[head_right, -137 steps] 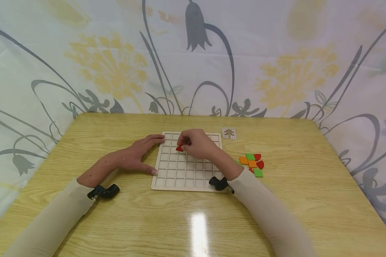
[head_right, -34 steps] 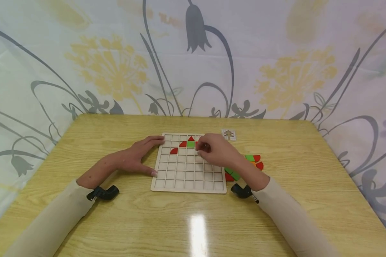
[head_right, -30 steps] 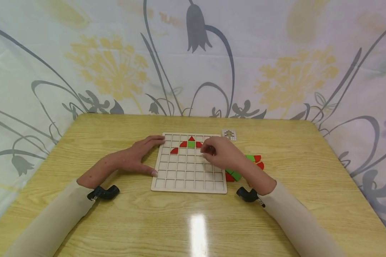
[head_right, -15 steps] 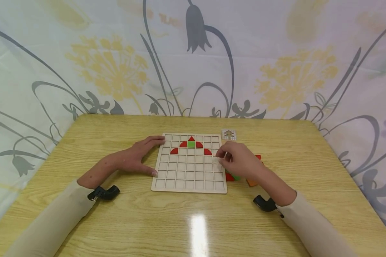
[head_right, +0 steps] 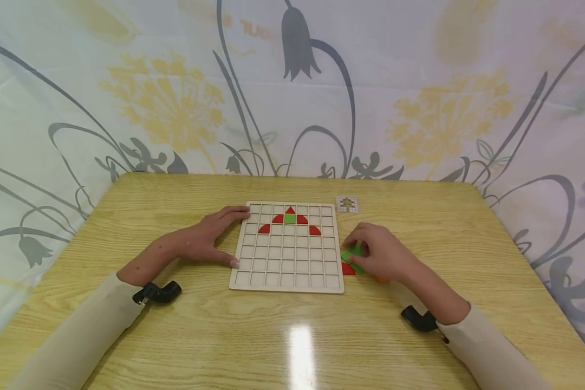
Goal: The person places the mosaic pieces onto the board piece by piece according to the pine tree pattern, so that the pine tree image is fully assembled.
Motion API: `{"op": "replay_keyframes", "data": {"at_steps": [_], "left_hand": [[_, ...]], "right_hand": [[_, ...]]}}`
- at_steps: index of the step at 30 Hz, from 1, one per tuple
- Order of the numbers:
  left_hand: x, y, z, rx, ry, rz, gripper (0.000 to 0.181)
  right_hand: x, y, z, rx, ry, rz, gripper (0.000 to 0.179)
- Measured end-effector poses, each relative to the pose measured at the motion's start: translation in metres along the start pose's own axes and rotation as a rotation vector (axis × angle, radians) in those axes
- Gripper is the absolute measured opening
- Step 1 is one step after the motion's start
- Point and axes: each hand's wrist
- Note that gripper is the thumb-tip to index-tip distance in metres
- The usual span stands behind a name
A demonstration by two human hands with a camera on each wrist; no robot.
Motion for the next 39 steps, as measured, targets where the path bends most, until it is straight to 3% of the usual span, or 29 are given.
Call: {"op": "replay_keyframes", "data": {"at_steps": [9, 15, 23, 39], "left_hand": [[0.0, -0.002, -0.001, 0.001, 0.001, -0.007, 0.111], [0.0, -0.001, -0.001, 0.002, 0.005, 0.002, 0.111], [-0.001, -0.002, -0.001, 0.005, 0.008, 0.001, 0.11], [-0.001, -0.002, -0.001, 0.016, 0.002, -0.005, 0.109]], "right_hand": [[0.0, -0.001, -0.002, -0.027, 0.036, 0.026, 0.018], [0.0, -0.001, -0.002, -0.024, 0.033, -0.017, 0.019], [0.005, 0.004, 0.001, 0.007, 0.015, -0.073, 0.02], [0.009, 0.01, 0.006, 0.061, 0.03, -0.059, 0.022]]}}
Point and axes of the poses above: each hand's wrist, its own z-axis towards the middle knuckle, its own x-axis out of the palm, y = z × x, and after that the axes turned 2 degrees about -y, right-handed
